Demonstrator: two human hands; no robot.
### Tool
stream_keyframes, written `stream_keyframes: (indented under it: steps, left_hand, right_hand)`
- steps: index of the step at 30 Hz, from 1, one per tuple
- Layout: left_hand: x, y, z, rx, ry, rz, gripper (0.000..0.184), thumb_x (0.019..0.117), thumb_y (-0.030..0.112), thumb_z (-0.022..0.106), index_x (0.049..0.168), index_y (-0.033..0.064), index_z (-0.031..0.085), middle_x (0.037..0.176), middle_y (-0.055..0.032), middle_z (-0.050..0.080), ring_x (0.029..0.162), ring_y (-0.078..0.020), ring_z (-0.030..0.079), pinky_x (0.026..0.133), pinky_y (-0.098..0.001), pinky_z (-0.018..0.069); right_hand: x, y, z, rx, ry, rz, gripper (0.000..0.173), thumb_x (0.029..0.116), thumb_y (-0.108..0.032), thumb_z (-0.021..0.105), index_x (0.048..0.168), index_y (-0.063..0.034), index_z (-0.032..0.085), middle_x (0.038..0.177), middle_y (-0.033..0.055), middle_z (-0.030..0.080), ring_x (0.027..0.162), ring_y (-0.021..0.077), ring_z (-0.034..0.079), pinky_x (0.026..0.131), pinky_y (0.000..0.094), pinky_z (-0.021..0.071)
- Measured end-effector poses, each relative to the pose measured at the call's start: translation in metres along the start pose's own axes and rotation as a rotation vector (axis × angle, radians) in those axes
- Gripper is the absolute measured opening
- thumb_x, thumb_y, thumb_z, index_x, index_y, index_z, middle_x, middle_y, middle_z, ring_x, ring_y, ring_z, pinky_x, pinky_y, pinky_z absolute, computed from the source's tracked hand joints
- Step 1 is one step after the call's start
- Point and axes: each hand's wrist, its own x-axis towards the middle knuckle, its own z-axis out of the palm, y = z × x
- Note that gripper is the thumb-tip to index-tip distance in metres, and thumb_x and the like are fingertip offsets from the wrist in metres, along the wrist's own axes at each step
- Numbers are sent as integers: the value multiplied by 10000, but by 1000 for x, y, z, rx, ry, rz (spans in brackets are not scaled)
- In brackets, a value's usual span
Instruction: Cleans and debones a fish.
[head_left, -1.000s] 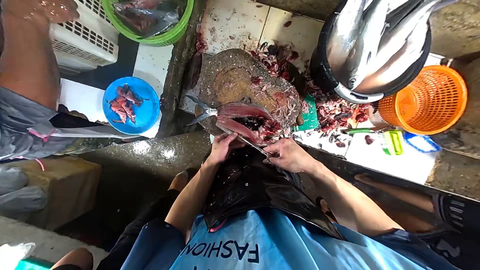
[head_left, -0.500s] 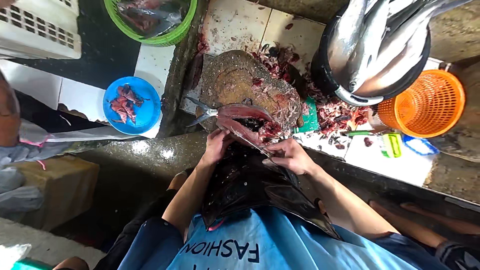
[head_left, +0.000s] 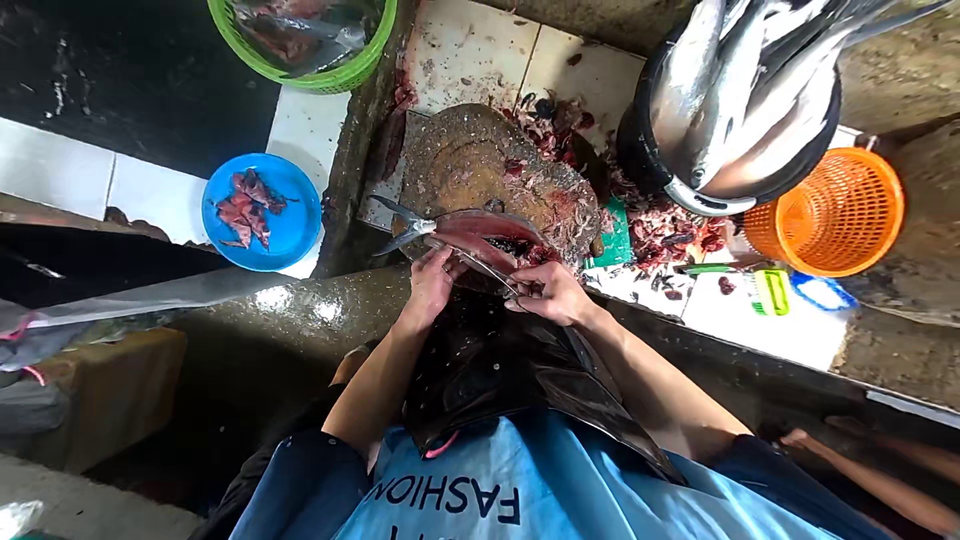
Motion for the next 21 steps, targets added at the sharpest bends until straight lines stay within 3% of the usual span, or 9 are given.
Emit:
stream_keyframes:
  steps: [4,7,12,16,19,21]
  left_hand:
    - [2,7,5,1,22,8,197,1049,266,579,1178,143,663,995,-32,699,874,-160,687,839,-392,593]
    - [5,4,8,-17,-12,10,188,1046,231,582,1175,114,652,1013,-51,705,892,-172,697,863,-405,596]
    - [7,2,2,-36,-57,20,225,1064,238,547,1203,94,650,1041,-66,712,924,-185,706,900,-415,591]
    - [16,4,-7,-43,-95,14,206,1049,175,535,1192,77,646,1037,-81,714,931,-202,706,914,-438,584]
    - [22,9,-6,-2,-65,-11,171,982,100,640,1143,43,650,1041,-108,715,914,-231,714,875,-447,602]
    - [24,8,4,-8,13,-9,177,936,58,671,1110,34,653,1009,-117,714,886,-238,715,832,-452,614]
  right_hand:
    - [-9,0,-2,-68,-10,-7,437,827,-502,739,1097,-161,782,813,-27,708,695,96,629,684,407,554]
    - [-7,-1,-1,-21,24,-9,403,839,-462,736,1077,-141,784,791,-29,699,666,77,607,653,365,539]
    - [11,-3,5,-83,-5,-27,427,820,-484,737,1062,-136,785,752,-24,688,664,110,618,661,422,540]
    - [22,-11,2,-275,-76,-46,424,830,-481,706,1087,-151,775,823,19,714,754,180,662,733,483,548]
    - [28,-31,-7,-418,-246,60,378,856,-417,739,1131,-159,766,939,69,748,908,266,699,881,568,529]
    - [24,-34,-18,-265,-236,72,448,828,-347,814,1227,-161,730,1006,62,749,912,253,698,877,549,538]
